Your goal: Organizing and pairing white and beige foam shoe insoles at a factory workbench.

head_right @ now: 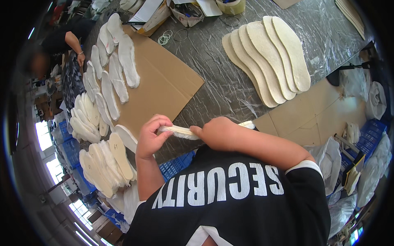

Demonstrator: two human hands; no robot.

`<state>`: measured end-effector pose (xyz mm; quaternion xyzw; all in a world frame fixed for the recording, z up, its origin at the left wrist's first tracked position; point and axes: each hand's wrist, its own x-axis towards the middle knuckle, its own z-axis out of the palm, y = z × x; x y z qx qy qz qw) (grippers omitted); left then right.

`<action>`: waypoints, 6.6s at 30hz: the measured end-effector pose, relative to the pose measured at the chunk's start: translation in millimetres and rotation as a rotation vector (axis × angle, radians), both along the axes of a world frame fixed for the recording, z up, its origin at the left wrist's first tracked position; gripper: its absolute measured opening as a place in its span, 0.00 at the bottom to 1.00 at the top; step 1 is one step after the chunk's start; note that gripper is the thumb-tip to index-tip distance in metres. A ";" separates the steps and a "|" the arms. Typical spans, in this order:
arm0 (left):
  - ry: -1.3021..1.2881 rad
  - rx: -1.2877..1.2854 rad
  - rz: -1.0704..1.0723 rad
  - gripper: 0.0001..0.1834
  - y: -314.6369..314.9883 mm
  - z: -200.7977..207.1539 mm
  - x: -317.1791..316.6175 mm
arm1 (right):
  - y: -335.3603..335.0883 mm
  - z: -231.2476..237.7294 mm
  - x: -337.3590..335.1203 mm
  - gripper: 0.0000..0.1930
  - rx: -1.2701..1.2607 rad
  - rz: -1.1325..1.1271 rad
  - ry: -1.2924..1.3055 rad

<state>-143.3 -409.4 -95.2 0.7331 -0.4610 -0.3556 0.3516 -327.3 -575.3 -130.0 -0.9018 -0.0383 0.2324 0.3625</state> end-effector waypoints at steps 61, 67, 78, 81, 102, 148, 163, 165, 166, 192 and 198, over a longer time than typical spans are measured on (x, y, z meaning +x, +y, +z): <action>0.646 -0.397 0.770 0.07 -40.1 -67.2 -70.5 | -2.2 -28.5 14.4 0.47 0.378 -0.896 -0.146; 0.400 -0.354 0.761 0.08 -53.9 -72.8 -83.7 | 11.2 -42.0 13.2 0.33 0.267 -1.037 -0.259; 0.307 -0.162 0.715 0.05 -58.2 -80.4 -89.8 | -8.8 -43.4 6.8 0.26 0.910 -1.082 -0.380; 1.023 -0.427 0.729 0.08 -48.7 -91.1 -77.8 | -24.0 -31.8 8.4 0.15 1.211 -1.048 -0.153; 1.020 -0.250 0.505 0.28 -56.1 -67.6 -83.4 | -5.3 -18.2 9.1 0.06 1.327 -1.001 -0.107; 1.343 -0.327 1.059 0.27 -80.8 -76.7 -68.9 | 27.7 -60.3 -6.0 0.13 0.709 -0.837 -0.502; 0.721 -0.459 0.940 0.32 -80.4 -88.1 -103.7 | 43.6 -85.6 2.2 0.19 0.933 -0.974 -0.350; 0.723 -0.426 0.900 0.32 -78.4 -93.6 -103.2 | 40.0 -83.3 3.2 0.21 0.822 -0.929 -0.375; 0.797 -0.423 0.973 0.32 -81.6 -91.8 -100.9 | 37.6 -78.6 3.6 0.21 0.822 -0.930 -0.373; 0.646 -0.575 0.735 0.12 -50.3 -15.3 -92.7 | -44.5 -42.0 -47.3 0.37 1.488 -0.581 0.123; 0.151 -0.275 0.456 0.16 -56.9 -13.8 -117.3 | -41.5 -23.8 -11.4 0.23 1.524 -0.802 -0.272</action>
